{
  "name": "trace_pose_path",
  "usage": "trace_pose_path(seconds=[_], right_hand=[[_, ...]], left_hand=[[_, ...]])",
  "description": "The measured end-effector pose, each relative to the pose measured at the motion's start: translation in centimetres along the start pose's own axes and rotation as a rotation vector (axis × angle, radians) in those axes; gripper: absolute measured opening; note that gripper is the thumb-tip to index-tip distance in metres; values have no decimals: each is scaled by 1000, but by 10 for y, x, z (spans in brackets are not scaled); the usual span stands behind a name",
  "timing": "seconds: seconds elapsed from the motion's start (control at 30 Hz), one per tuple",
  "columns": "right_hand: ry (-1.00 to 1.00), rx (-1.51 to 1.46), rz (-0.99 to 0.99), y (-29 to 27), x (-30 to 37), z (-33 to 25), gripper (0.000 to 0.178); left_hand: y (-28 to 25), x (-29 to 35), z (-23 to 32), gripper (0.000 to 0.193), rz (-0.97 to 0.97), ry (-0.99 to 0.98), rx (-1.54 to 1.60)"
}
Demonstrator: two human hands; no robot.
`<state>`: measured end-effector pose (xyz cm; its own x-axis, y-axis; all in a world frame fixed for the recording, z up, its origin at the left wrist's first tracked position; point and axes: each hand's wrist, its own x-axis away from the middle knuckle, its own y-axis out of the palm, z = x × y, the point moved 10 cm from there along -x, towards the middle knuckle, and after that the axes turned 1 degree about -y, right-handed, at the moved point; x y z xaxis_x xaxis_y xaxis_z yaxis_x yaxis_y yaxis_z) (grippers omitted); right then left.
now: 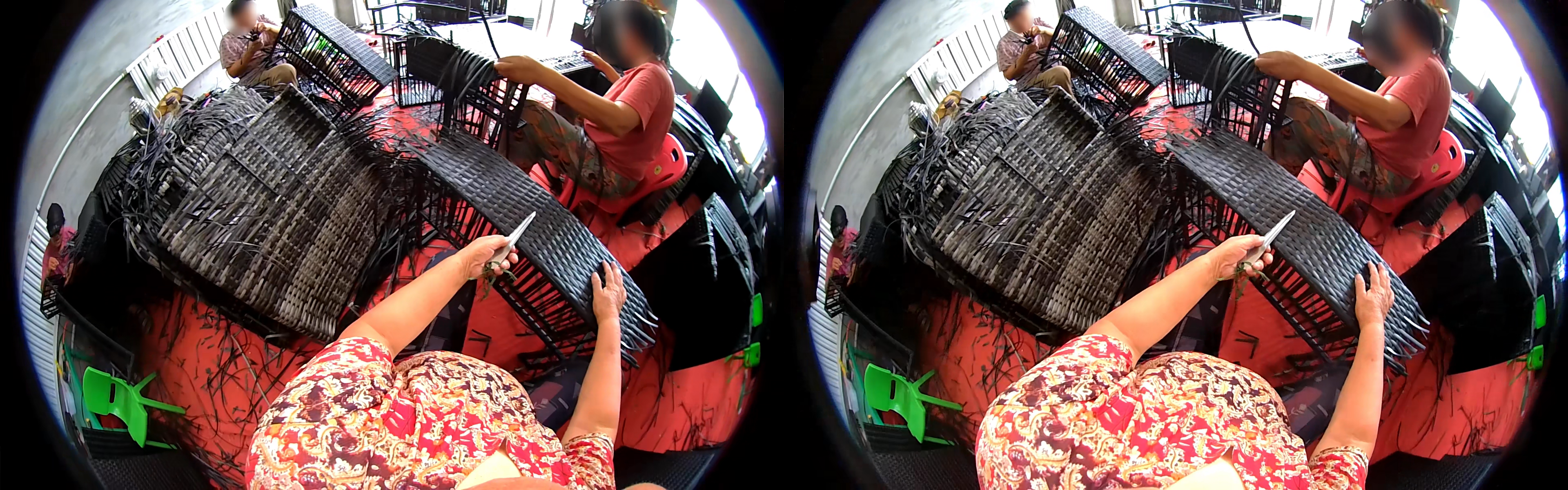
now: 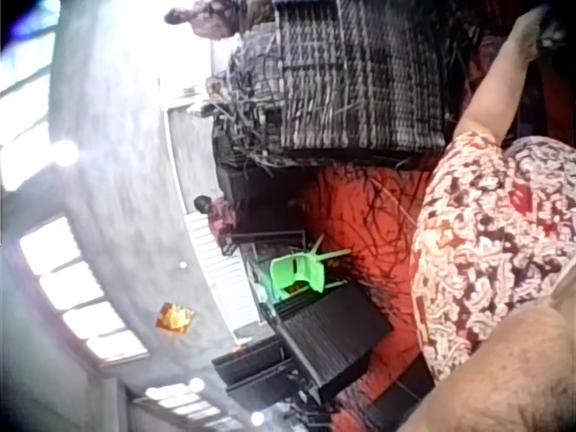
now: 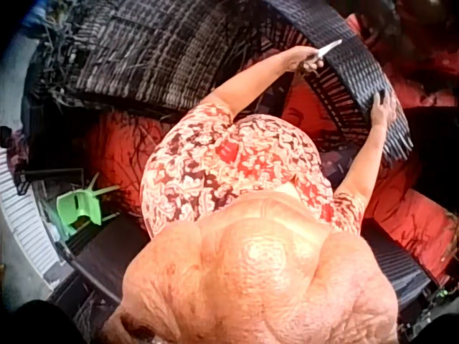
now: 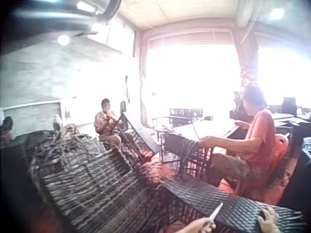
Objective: The person weaves black plastic strips onto a metal frame by hand to form a furniture panel, then uses shears to trim the excess strips.
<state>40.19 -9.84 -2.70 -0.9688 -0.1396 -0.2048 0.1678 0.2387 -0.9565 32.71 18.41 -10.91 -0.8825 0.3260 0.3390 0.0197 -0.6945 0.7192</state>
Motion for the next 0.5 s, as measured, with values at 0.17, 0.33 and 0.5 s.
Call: trace_pose_path(seconds=[0.17, 0.33, 0.5], right_hand=[[3, 5, -7, 1, 0, 2, 49], [-18, 3, 15, 2, 0, 3, 48], [-9, 11, -6, 0, 0, 1, 49]], left_hand=[[2, -1, -1, 25, 3, -2, -9], [1, 0, 0, 24, 21, 1, -19], [0, -1, 0, 24, 13, 5, -22]])
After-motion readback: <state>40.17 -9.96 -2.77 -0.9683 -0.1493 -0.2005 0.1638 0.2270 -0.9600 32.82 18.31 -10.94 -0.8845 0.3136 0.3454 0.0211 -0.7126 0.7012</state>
